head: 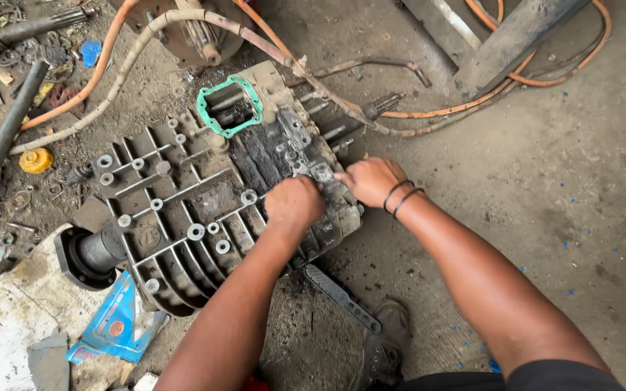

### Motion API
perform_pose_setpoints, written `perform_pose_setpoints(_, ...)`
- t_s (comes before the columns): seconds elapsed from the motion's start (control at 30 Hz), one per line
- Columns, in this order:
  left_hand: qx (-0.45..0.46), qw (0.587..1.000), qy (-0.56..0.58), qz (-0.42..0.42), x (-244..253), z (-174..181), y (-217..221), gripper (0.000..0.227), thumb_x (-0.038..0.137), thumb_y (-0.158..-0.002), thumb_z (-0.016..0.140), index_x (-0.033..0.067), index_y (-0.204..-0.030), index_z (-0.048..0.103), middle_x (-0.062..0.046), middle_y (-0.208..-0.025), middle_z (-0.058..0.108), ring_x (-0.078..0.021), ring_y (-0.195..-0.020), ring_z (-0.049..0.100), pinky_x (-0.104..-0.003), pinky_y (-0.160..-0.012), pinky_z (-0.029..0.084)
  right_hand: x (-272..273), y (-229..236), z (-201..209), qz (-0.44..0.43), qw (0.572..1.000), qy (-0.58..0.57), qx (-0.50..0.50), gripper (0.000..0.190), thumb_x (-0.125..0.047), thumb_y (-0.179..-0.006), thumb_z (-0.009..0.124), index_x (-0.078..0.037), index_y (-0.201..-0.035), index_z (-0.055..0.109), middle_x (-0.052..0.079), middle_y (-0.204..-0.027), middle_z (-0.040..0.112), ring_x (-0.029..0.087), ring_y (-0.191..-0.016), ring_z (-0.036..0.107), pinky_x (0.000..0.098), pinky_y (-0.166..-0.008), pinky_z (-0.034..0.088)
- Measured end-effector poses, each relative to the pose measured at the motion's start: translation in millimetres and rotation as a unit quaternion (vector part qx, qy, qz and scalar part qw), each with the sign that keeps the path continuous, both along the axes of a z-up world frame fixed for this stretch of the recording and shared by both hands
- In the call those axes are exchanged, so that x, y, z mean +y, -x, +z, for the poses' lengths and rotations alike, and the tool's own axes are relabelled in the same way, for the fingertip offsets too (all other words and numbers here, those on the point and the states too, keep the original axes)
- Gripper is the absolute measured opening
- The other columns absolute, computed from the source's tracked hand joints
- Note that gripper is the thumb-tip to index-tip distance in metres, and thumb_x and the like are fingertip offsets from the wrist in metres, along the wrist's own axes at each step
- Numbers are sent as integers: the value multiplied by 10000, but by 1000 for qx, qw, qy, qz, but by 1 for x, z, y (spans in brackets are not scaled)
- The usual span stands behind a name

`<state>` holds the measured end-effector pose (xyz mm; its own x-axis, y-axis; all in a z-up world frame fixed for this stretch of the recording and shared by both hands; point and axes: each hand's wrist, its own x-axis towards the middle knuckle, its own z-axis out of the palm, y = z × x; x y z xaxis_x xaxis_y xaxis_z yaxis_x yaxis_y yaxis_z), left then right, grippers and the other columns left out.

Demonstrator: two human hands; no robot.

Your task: The person uses a metal file to scrape and clean the surface of a dirty engine block. They hold the engine steady with one hand while filing the top surface with the other, removing grime and residue.

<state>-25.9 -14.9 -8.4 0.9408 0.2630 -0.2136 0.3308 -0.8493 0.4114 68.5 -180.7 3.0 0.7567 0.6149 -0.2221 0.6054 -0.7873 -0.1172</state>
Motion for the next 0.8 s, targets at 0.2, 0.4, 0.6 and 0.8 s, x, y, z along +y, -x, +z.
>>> perform_pose_setpoints(0.2,12,995,73,-62,2,15,12,256,305,-915,683,76,-1012,744,-202,-997,745,-370,-949,724,-482,-854,568,-17,13,30,82,995,-13,-52,433,-440,-1007,507,-92,-889,738,200,-905,740,416,-904,697,549,-827,544)
perform_pose_setpoints(0.4,-194,950,215,-118,1,2,8,183,174,-934,638,45,-1022,733,-231,-963,732,-424,-914,715,-489,-834,561,-17,26,60,166,978,-113,-59,223,-266,-962,595,-67,-935,690,173,-873,726,395,-868,703,546,-809,532)
perform_pose_setpoints(0.6,-132,986,93,34,33,9,33,206,258,-910,686,114,-1037,761,-203,-962,743,-391,-885,728,-489,-814,573,-6,12,22,40,985,-154,62,176,-248,-948,610,-104,-996,699,160,-869,722,381,-846,701,513,-772,538)
perform_pose_setpoints(0.8,-116,990,-64,52,49,19,63,390,332,-970,597,53,-1237,651,-219,-1208,687,-396,-1143,647,-490,-1018,491,-10,-4,0,-52,992,-112,12,362,-401,-1030,566,-74,-939,692,179,-891,725,388,-859,690,527,-792,531)
